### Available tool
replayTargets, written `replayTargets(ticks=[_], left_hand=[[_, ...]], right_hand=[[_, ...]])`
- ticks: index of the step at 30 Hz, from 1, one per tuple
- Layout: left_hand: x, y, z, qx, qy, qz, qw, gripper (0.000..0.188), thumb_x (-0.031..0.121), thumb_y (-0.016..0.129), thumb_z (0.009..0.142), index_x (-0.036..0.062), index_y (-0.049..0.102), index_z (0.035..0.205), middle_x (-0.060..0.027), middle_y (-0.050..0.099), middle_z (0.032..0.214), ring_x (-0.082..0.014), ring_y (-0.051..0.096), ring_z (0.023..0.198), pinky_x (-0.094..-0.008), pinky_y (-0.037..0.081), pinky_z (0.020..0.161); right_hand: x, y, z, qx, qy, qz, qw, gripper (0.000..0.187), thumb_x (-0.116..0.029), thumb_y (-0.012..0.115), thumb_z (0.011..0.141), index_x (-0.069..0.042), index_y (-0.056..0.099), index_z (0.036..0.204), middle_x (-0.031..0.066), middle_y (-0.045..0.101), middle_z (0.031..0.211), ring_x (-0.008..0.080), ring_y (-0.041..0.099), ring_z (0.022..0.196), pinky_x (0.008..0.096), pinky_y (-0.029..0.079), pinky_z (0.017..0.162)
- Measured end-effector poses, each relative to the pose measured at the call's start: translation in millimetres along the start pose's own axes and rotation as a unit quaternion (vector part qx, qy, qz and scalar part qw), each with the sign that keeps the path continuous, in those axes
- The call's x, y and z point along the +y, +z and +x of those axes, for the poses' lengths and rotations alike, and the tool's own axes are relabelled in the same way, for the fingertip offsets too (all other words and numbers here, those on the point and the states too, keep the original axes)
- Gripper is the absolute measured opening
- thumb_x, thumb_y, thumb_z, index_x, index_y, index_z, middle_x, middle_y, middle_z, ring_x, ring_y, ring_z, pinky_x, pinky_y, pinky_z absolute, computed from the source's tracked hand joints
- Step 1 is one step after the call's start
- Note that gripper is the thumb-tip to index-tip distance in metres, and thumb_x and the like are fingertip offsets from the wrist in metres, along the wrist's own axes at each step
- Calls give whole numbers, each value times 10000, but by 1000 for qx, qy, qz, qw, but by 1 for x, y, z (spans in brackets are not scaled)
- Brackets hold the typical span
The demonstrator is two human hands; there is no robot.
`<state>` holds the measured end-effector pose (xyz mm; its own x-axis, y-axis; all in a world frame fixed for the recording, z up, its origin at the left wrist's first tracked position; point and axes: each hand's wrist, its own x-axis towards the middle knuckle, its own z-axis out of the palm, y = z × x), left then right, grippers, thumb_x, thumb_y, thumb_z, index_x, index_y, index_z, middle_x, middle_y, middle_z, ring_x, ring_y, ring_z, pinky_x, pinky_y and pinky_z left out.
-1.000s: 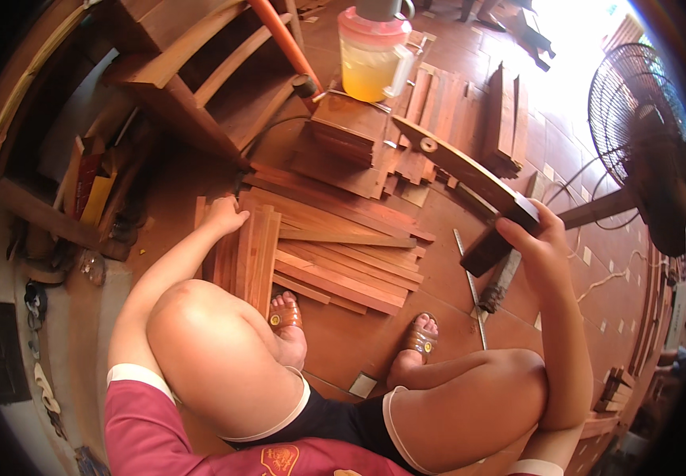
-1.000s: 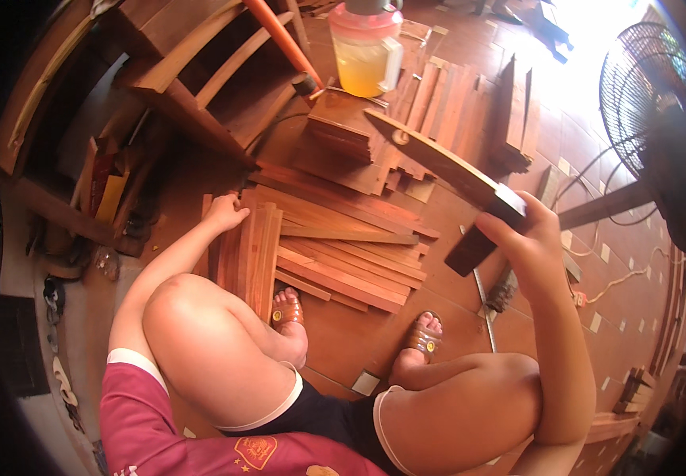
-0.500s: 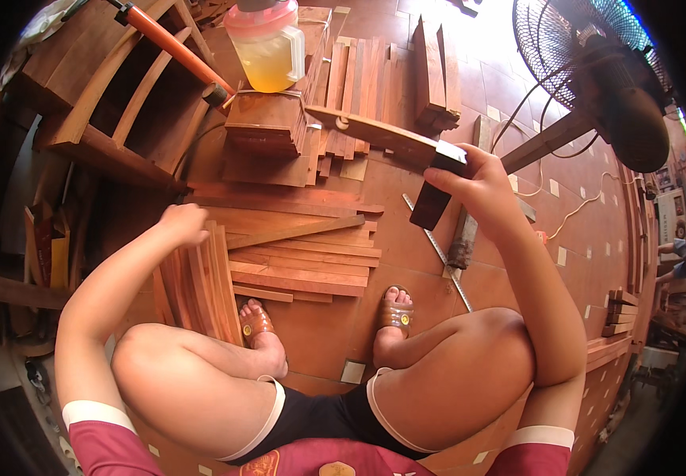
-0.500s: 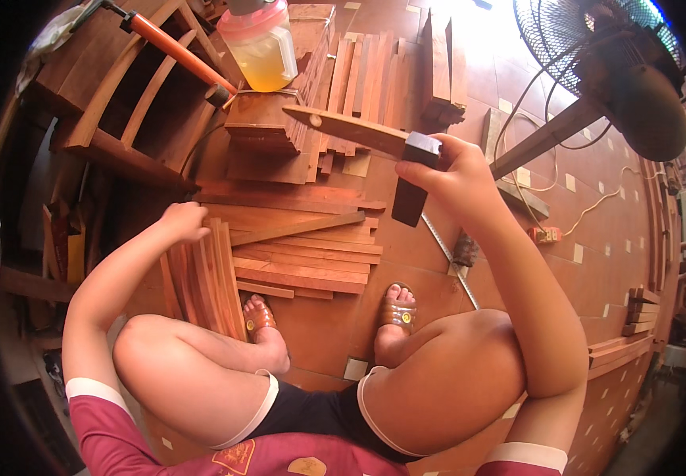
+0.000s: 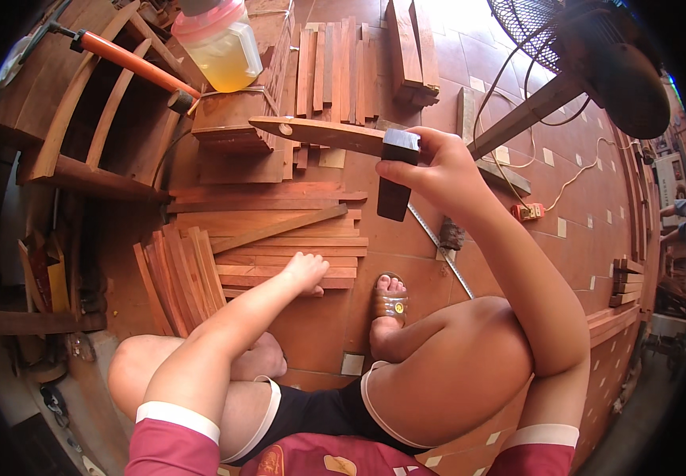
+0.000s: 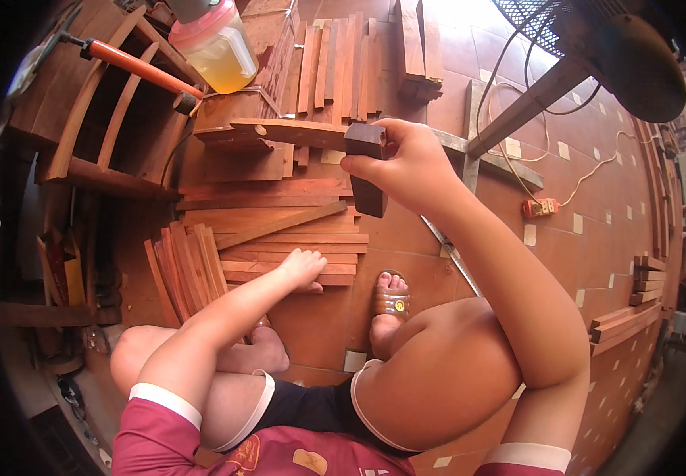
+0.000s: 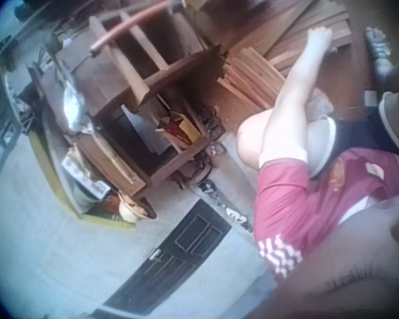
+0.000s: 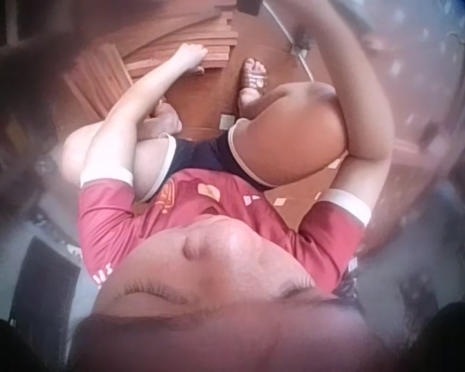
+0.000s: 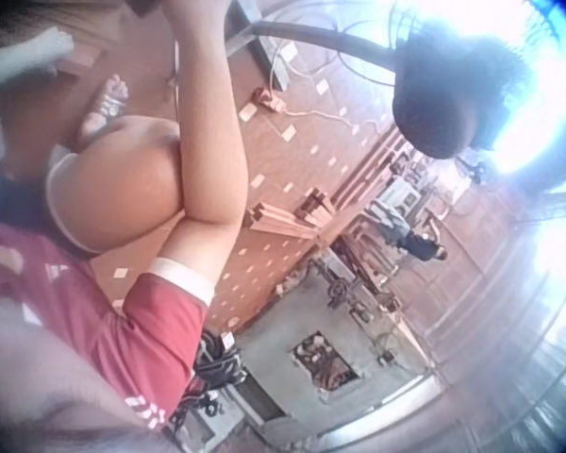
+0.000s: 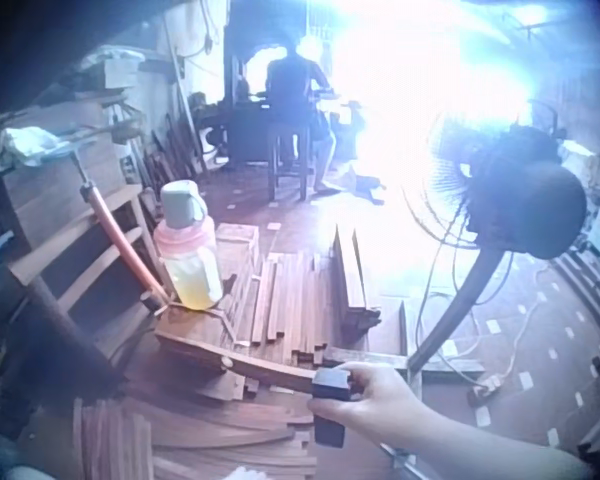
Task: The person sits on the floor and uses a hand plane to smooth the edges of thin wooden strips. They repeatedly pick up strips, plane them, and place them back on the floor.
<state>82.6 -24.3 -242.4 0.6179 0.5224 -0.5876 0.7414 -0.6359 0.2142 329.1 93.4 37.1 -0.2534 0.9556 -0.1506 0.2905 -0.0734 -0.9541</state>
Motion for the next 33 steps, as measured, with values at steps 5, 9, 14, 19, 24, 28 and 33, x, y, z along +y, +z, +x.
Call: replayTargets(ticks=[5, 9, 14, 19, 24, 28, 33], left_hand=[[16, 24, 3, 68, -30, 75, 994, 550, 414, 817, 750, 93, 563, 1118, -97, 617, 1075, -272, 625, 1012, -457, 508, 804], [17, 21, 5, 67, -45, 61, 995, 536, 376, 798, 763, 90, 548, 1141, -101, 614, 1083, -273, 614, 1031, -475, 502, 793], [14, 31, 6, 82, -59, 55, 993, 555, 373, 793, 752, 73, 545, 1146, -107, 605, 1070, -278, 607, 1041, -476, 502, 799], [9, 13, 4, 74, -94, 8, 993, 621, 379, 807, 726, 56, 531, 1179, -108, 580, 1131, -273, 591, 1077, -478, 501, 832], [-27, -25, 12, 159, -166, -13, 973, 656, 418, 847, 688, 68, 534, 1145, -100, 580, 1130, -272, 579, 1108, -458, 493, 900], [-48, -28, 18, 157, -189, -38, 969, 550, 335, 811, 761, 71, 527, 1151, -122, 611, 1160, -288, 588, 1143, -468, 479, 934], [-47, -35, 25, 118, -209, -92, 966, 469, 262, 776, 818, 70, 537, 1172, -136, 637, 1176, -314, 604, 1160, -492, 464, 965]], right_hand=[[3, -1, 0, -4, -13, 11, 1000, 310, -155, 820, 783, 24, 702, 1006, 67, 711, 840, 107, 650, 733, 276, 532, 670], [2, -5, -1, -4, -12, 10, 1000, 313, -162, 824, 779, 25, 703, 999, 73, 709, 824, 116, 651, 713, 283, 538, 664], [2, -6, 0, 3, -28, 0, 1000, 315, -176, 829, 773, 27, 705, 980, 83, 708, 814, 121, 652, 706, 285, 543, 661], [2, -9, -3, 12, -36, -3, 999, 328, -180, 831, 770, 32, 706, 988, 79, 706, 816, 119, 650, 709, 288, 541, 655], [8, -14, -5, 16, -22, 23, 999, 333, -178, 830, 769, 29, 709, 999, 74, 706, 825, 109, 640, 714, 283, 529, 656], [12, -13, -3, 14, -18, 13, 1000, 328, -173, 828, 769, 27, 710, 1001, 72, 707, 831, 103, 633, 718, 274, 514, 659], [16, -12, -3, 3, -3, 16, 1000, 316, -171, 829, 771, 25, 709, 987, 62, 702, 827, 99, 627, 721, 273, 509, 659]])
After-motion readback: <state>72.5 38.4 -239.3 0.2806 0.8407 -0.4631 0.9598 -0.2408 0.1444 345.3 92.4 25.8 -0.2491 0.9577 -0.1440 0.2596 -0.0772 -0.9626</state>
